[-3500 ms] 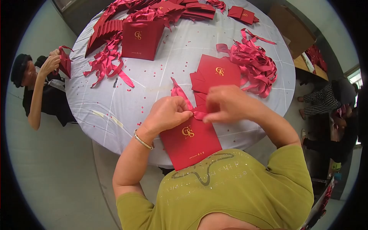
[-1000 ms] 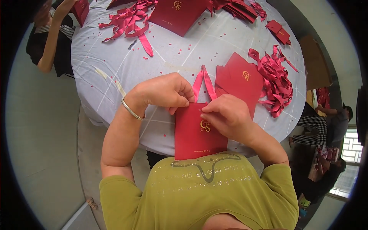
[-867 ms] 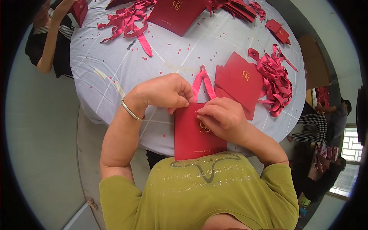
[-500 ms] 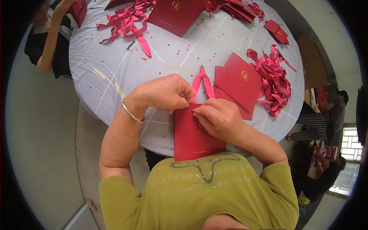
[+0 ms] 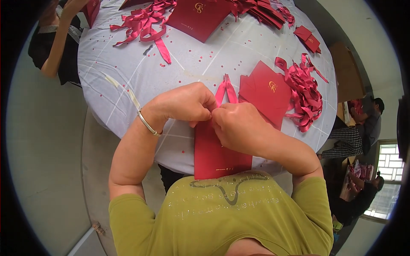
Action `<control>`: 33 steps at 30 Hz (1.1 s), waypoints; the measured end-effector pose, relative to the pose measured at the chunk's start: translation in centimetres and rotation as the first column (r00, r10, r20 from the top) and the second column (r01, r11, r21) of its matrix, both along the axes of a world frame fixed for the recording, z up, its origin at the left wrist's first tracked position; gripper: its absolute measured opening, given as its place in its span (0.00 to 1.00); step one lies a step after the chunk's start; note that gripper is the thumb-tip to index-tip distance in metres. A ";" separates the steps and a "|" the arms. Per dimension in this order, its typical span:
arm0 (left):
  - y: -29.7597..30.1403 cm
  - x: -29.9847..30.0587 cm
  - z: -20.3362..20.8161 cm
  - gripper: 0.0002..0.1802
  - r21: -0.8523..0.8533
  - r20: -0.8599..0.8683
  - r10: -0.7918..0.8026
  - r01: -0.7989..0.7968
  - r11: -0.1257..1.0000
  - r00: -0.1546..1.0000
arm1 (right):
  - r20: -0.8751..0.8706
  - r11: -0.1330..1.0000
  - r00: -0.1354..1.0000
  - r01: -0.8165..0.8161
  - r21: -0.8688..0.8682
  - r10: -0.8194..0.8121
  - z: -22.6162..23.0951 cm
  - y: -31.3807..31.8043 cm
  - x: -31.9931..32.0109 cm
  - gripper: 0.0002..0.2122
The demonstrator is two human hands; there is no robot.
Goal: The person attaches ribbon handles to small paper gift bags by threading the ribbons through slits by hand.
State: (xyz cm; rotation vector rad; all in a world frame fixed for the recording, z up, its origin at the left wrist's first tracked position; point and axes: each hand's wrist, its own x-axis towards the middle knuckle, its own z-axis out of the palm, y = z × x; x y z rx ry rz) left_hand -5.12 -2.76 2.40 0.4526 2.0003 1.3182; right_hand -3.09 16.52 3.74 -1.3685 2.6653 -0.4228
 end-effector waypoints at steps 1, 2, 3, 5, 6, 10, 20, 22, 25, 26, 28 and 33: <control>0.0 0.0 -0.2 0.04 0.000 -0.002 0.003 -0.003 1.000 1.000 | -0.004 1.000 1.000 0.012 0.023 -0.012 0.0 -0.2 -0.1 0.04; 0.0 -0.1 -0.6 0.04 0.001 -0.002 -0.004 0.004 1.000 1.000 | -0.006 1.000 1.000 0.009 0.022 -0.009 0.1 -0.5 0.0 0.04; 0.0 -0.2 -0.9 0.04 0.003 -0.003 -0.013 0.013 1.000 1.000 | 0.011 0.997 1.000 0.025 0.068 -0.026 0.3 -0.8 0.2 0.04; 0.0 -0.3 -1.0 0.05 -0.010 0.006 -0.009 0.009 1.000 1.000 | 0.029 0.993 0.999 0.042 0.112 -0.046 0.6 -1.1 0.3 0.04; 0.0 -0.3 -0.9 0.07 -0.021 0.016 -0.005 0.006 1.000 1.000 | 0.055 0.988 0.997 0.038 0.153 -0.047 0.7 -1.3 0.1 0.03; 0.2 0.1 -0.4 0.07 -0.035 0.046 0.024 -0.023 0.999 0.999 | 0.107 0.963 0.994 -0.021 0.267 -0.008 1.7 -1.9 -0.3 0.03; -0.2 -0.2 -0.1 0.05 -0.018 0.120 -0.043 0.045 0.999 0.992 | 0.362 0.973 0.909 0.229 -0.021 -0.206 0.1 0.8 -1.2 0.10; 0.0 -0.1 0.0 0.06 -0.022 0.120 -0.070 0.073 0.997 0.990 | 0.431 0.980 0.894 0.175 -0.097 -0.117 0.6 1.5 -2.1 0.13; 0.1 0.3 0.3 0.12 0.022 0.102 -0.017 0.015 1.000 0.995 | 0.624 0.991 0.779 0.126 -0.052 -0.066 2.8 2.4 -3.7 0.18; 0.2 0.3 0.6 0.14 0.002 0.111 0.010 -0.010 1.000 0.994 | 0.681 0.995 0.731 0.095 -0.036 -0.045 3.1 2.8 -4.2 0.18; 0.4 0.3 0.7 0.17 -0.019 0.116 0.028 -0.026 0.999 0.993 | 0.753 0.989 0.658 0.117 -0.085 -0.013 2.3 3.7 -5.4 0.17; 0.7 0.3 0.7 0.16 0.022 0.092 0.008 -0.010 1.000 0.996 | 0.899 0.955 0.418 0.191 -0.226 0.130 1.0 4.8 -6.6 0.16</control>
